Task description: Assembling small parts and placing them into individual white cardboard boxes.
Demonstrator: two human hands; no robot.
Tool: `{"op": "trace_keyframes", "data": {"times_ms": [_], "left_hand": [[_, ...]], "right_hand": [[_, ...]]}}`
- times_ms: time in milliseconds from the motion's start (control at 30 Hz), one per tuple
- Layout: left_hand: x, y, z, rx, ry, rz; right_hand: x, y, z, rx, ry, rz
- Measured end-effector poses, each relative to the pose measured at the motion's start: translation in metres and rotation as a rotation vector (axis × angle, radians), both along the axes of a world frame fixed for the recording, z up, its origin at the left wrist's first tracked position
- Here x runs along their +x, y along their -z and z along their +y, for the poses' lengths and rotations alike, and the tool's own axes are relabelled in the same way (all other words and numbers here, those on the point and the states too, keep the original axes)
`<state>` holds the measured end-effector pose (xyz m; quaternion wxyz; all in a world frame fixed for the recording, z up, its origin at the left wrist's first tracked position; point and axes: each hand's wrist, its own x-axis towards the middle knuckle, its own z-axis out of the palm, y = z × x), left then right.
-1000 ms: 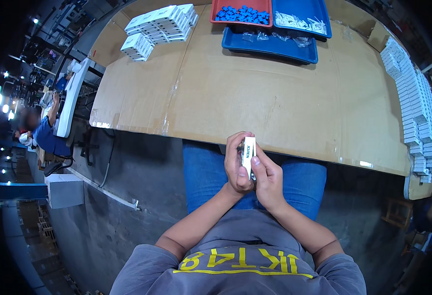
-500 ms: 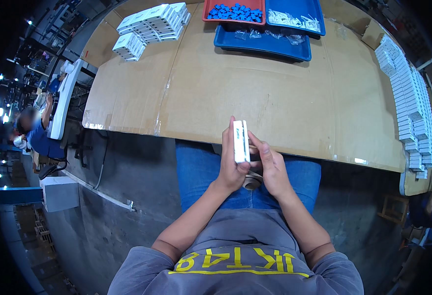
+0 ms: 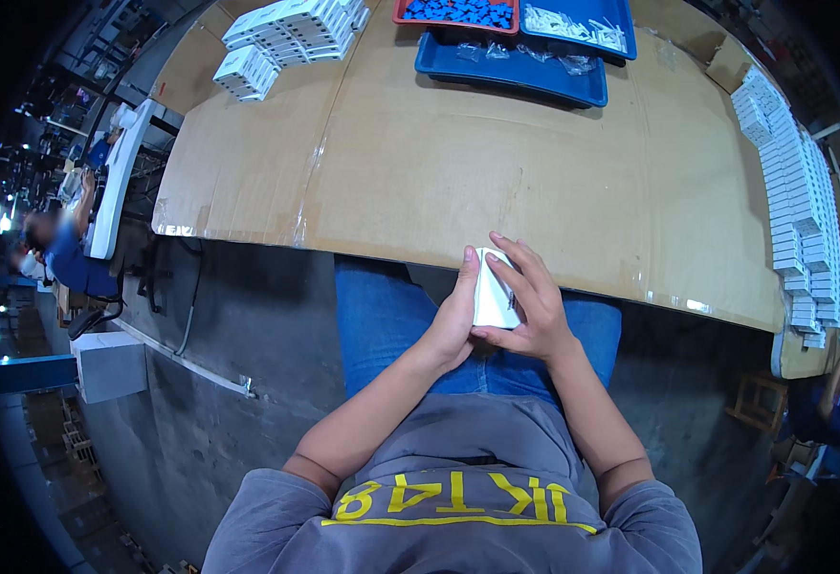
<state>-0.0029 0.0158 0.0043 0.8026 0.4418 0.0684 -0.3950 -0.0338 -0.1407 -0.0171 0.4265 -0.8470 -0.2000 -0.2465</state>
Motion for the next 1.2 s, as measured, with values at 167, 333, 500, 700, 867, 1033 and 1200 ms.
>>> {"op": "trace_keyframes", "data": {"times_ms": [167, 333, 500, 700, 867, 1033, 1200], "left_hand": [[-0.002, 0.002, 0.002, -0.016, 0.027, -0.02], [-0.002, -0.001, 0.003, -0.016, 0.025, 0.007], [-0.001, -0.006, 0.004, -0.033, 0.159, -0.033], [0.001, 0.016, -0.005, 0.099, -0.096, -0.524], [0.002, 0.017, -0.002, 0.246, -0.069, -0.633], [0.016, 0.02, 0.002, 0.081, -0.251, -0.209], [0.015, 0.029, 0.0, 0.167, -0.153, -0.219]], "right_hand": [[0.001, 0.005, 0.001, 0.023, 0.007, -0.145], [0.0, 0.008, 0.002, 0.125, -0.039, -0.1], [-0.003, 0.014, 0.012, 0.494, 0.067, 0.099], [-0.002, 0.001, 0.019, 0.701, 0.087, 0.38], [-0.006, 0.008, 0.014, 0.753, 0.046, 0.494], [-0.011, 0.0, 0.006, 0.601, -0.107, 0.521], [-0.009, 0.007, 0.004, 0.239, -0.053, 0.344]]}}
